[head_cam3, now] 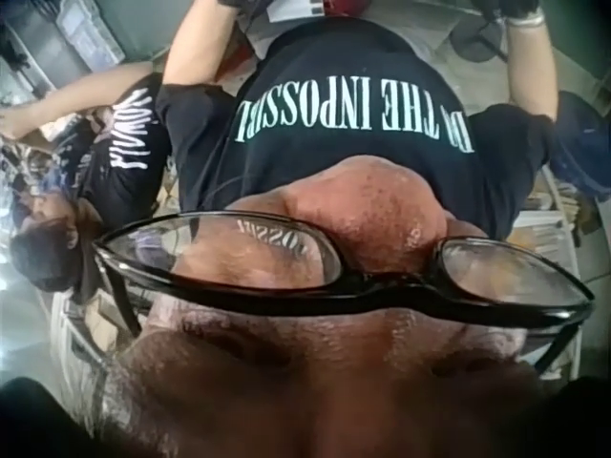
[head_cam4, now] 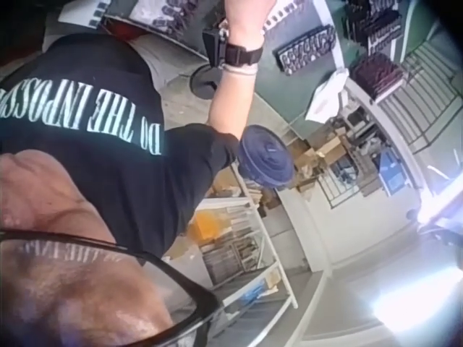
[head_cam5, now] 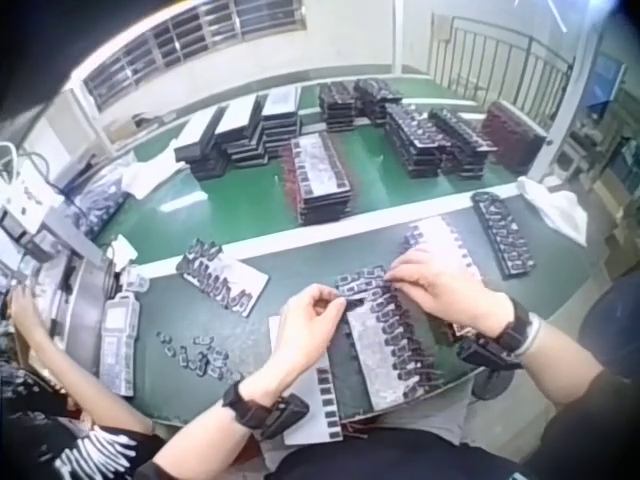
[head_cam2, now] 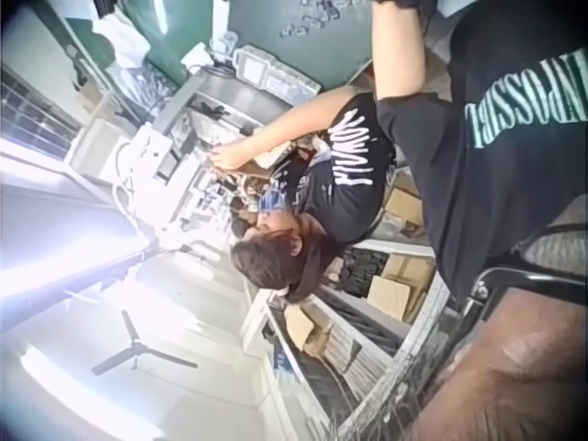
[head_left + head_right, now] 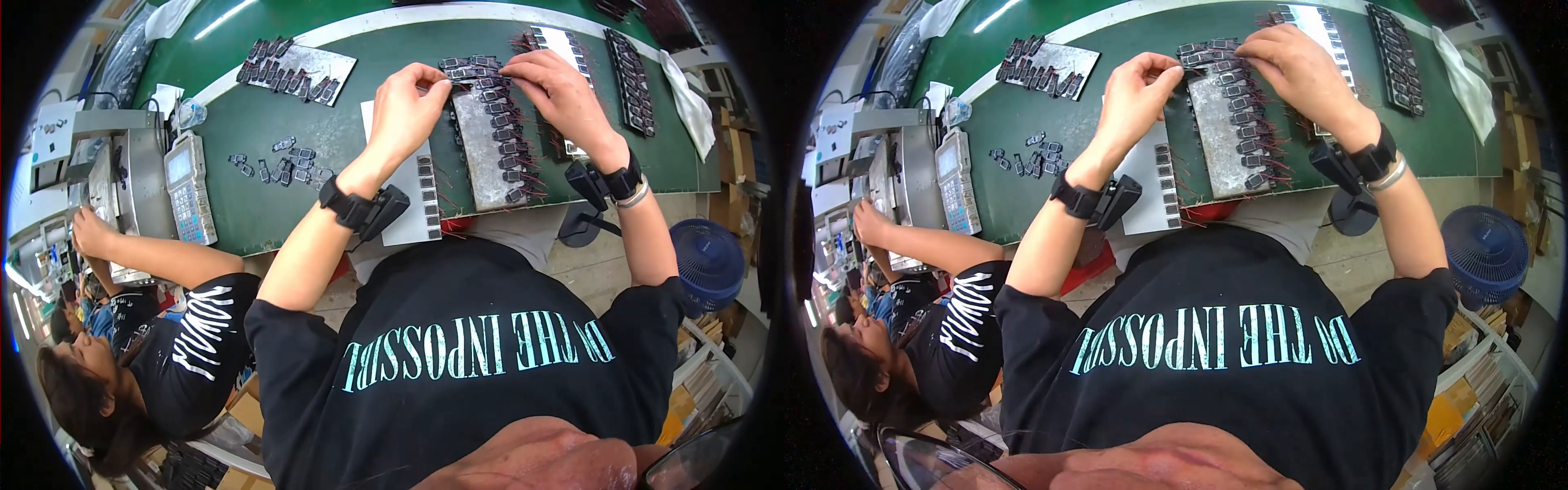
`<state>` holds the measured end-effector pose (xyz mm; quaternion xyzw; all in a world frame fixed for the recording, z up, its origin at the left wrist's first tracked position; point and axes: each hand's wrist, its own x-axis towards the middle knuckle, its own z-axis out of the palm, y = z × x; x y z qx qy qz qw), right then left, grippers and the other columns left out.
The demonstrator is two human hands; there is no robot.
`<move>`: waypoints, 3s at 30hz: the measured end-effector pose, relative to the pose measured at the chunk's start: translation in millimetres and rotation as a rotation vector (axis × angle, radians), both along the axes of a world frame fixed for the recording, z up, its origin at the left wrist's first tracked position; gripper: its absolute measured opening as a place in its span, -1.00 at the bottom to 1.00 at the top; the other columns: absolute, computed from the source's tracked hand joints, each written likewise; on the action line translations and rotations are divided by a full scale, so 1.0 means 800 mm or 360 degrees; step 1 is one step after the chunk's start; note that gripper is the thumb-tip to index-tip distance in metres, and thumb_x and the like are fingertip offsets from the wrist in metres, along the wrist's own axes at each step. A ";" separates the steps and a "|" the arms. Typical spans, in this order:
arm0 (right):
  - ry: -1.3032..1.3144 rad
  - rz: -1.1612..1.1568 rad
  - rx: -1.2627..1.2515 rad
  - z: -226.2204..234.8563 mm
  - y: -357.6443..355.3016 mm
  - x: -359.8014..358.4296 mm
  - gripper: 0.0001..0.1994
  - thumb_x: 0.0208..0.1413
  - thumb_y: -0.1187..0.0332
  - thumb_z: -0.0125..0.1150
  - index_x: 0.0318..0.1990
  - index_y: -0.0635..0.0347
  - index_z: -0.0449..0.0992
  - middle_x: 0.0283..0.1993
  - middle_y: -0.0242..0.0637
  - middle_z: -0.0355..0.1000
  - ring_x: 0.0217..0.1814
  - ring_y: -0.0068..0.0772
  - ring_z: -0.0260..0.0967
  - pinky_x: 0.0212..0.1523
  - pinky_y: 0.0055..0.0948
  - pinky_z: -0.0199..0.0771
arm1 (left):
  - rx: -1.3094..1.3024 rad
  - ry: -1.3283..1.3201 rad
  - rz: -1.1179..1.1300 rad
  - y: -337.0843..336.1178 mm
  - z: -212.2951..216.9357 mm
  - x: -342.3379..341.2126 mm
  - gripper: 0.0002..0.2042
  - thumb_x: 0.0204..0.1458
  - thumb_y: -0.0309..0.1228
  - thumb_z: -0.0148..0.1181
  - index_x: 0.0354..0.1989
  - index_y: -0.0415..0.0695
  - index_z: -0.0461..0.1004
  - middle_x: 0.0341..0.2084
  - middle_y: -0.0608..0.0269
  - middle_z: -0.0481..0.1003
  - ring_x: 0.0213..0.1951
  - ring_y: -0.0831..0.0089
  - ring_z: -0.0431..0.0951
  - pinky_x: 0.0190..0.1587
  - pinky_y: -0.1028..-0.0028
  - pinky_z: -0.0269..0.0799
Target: The person picks up small electronic components from the table, aligns them with a metal plate, and then transfers the components from the plate onto a larger metal block.
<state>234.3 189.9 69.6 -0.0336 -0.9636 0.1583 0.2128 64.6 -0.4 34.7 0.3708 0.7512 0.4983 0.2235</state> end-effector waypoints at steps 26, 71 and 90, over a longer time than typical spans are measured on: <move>-0.0021 0.0456 -0.0016 -0.018 0.040 -0.070 -0.83 0.11 0.46 0.29 -0.15 0.25 0.58 -0.05 -0.24 0.53 0.01 -0.11 0.49 0.05 -0.26 0.51 | 0.0060 0.1246 -0.0024 0.002 0.002 0.002 -0.85 0.06 -0.37 0.35 -0.19 0.02 0.69 -0.17 0.40 0.58 -0.10 0.33 0.56 -0.12 0.36 0.55; -0.0182 0.0478 0.0119 0.003 0.024 -0.038 -0.71 0.06 0.60 0.24 -0.03 0.22 0.61 -0.02 -0.27 0.51 0.09 -0.16 0.41 0.13 -0.26 0.46 | -0.0057 0.1528 -0.0585 -0.037 0.024 0.022 -0.56 -0.03 -0.68 0.08 0.08 -0.20 0.53 0.19 0.21 0.49 0.34 0.08 0.32 0.40 0.07 0.17; -0.0094 0.0295 -0.0046 0.026 0.007 -0.004 -0.75 0.12 0.59 0.23 -0.04 0.24 0.60 -0.02 -0.20 0.52 0.02 -0.15 0.49 0.00 -0.29 0.51 | -0.0167 0.1548 -0.0524 -0.051 0.037 0.065 -0.50 -0.05 -0.66 0.07 0.17 -0.20 0.46 0.15 0.03 0.48 0.33 0.00 0.31 0.39 0.09 0.17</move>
